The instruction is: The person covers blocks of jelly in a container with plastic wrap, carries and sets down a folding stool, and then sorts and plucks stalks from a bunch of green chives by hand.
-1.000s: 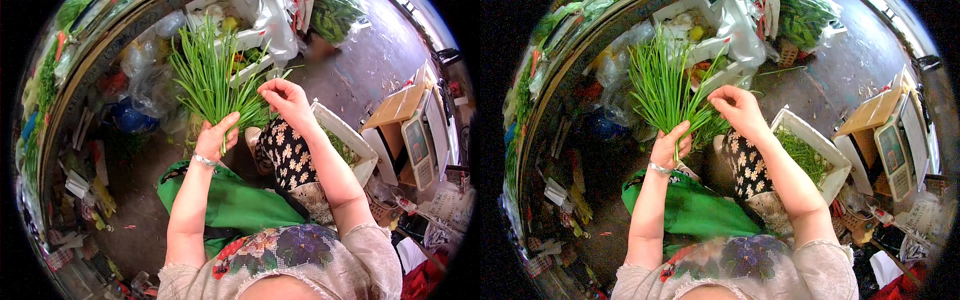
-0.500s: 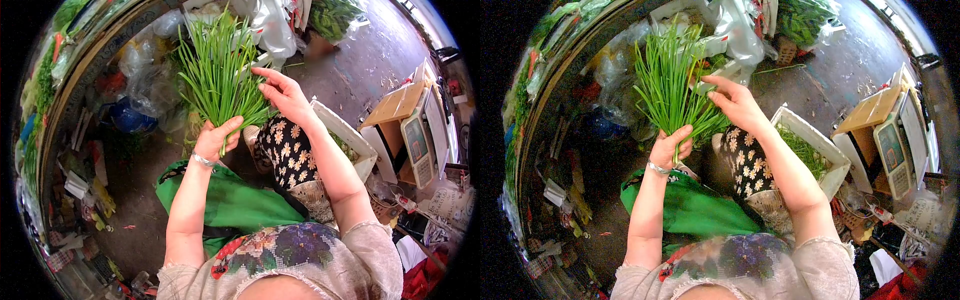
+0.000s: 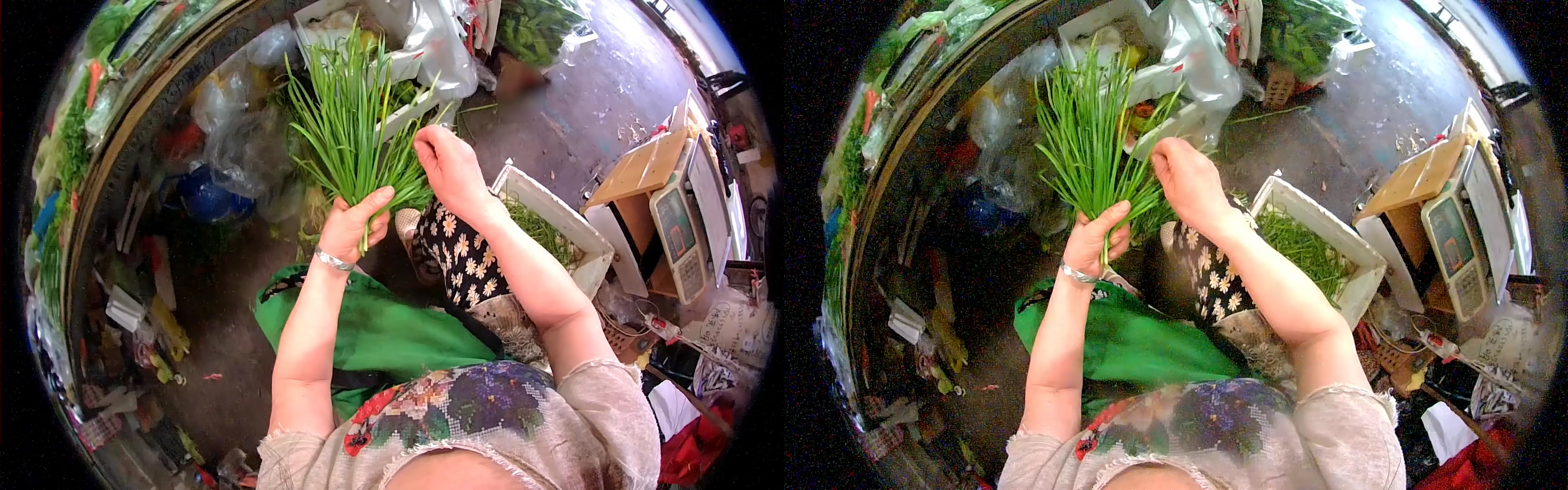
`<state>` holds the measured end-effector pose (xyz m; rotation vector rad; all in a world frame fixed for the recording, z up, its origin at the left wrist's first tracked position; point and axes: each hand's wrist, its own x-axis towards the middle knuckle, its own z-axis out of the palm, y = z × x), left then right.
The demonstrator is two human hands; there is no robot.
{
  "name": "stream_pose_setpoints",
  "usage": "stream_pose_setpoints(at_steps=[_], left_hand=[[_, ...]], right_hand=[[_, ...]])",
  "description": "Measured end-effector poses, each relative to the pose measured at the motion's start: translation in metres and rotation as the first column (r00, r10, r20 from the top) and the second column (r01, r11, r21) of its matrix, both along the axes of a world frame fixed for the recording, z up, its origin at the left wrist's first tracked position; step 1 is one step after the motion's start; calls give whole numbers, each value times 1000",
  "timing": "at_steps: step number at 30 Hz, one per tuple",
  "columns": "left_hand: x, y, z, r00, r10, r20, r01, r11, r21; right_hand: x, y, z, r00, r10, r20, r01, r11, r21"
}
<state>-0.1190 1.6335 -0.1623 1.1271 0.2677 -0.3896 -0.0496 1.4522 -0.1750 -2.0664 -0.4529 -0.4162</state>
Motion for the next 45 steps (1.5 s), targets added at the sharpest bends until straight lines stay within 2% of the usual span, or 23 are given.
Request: stream_pose_setpoints(at_steps=[2, 3, 5, 8, 10, 11, 13, 15, 17, 19, 21, 23, 24, 27, 28, 33, 35, 37, 39, 40, 41, 43, 45], left_hand=[[-1, 1, -1, 1000, -10, 0, 10, 1000, 3], [-2, 1, -1, 1000, 11, -12, -11, 1000, 2], [-3, 5, -1, 999, 29, -23, -29, 1000, 3], [-3, 4, 1, 999, 20, -28, -20, 1000, 12], [-3, 5, 0, 999, 10, -35, -9, 1000, 24], [-2, 6, 0, 999, 5, -40, -3, 999, 37], [-2, 5, 3, 999, -9, -40, 10, 999, 30], [-2, 5, 2, 998, -48, -41, 49, 998, 26], [-1, 4, 1, 998, -55, -43, 56, 998, 39], [-1, 3, 1, 997, -60, -44, 62, 997, 50], [-2, 4, 2, 995, -52, -88, 58, 996, 65], [-1, 6, 1, 995, -59, -78, 63, 996, 56], [-1, 7, 1, 996, -65, -66, 68, 997, 46], [-1, 7, 1, 995, -66, -73, 70, 996, 50], [0, 7, 0, 995, -70, -73, 73, 996, 50], [1, 5, -1, 994, -85, -64, 88, 995, 54], [2, 3, -2, 996, -64, -63, 67, 996, 57], [2, 2, -1, 997, -40, -63, 44, 997, 63], [0, 1, 1, 997, -67, -48, 70, 995, 64], [-1, 0, 2, 997, -59, -56, 63, 996, 60], [-1, 1, 1, 997, -60, -56, 63, 996, 59], [-1, 4, 0, 995, -79, -59, 83, 995, 54], [0, 2, 1, 993, -87, -76, 91, 994, 54]], right_hand=[[8, -4, -6, 987, -121, -106, 131, 988, 86], [10, -11, 2, 968, -119, -219, 151, 979, 139], [15, -25, 7, 972, -108, -209, 144, 975, 167], [24, -48, -2, 984, -165, -69, 168, 985, 33], [18, -53, 14, 974, -218, -62, 215, 975, -58], [16, -54, 21, 961, -275, -28, 266, 948, -175], [14, -54, 34, 945, -326, 11, 315, 904, -291], [11, -46, 43, 995, -73, 74, 85, 981, -176], [13, -41, 45, 989, 137, 58, -117, 957, -267], [16, -36, 34, 960, 277, 49, -257, 933, -251], [21, -35, 28, 946, 322, 22, -304, 911, -277], [23, -34, 30, 911, 405, -77, -412, 894, -174], [23, -36, 25, 919, 394, 9, -388, 908, -157], [26, -44, 18, 923, 383, -28, -380, 899, -219], [24, -44, 16, 930, 365, 55, -348, 916, -199], [14, -37, 11, 964, 260, 54, -248, 954, -169], [8, -29, 8, 996, 81, 29, -78, 993, -88], [10, -25, -2, 999, 36, 0, -36, 996, -86], [22, -30, -7, 991, -134, -1, 134, 991, -14], [27, -37, -1, 982, -171, -85, 175, 984, 44], [28, -45, 6, 980, -161, -118, 163, 986, 11], [27, -45, 14, 999, -32, 10, 31, 994, 102], [20, -39, 25, 999, 0, 41, -4, 994, 106]])
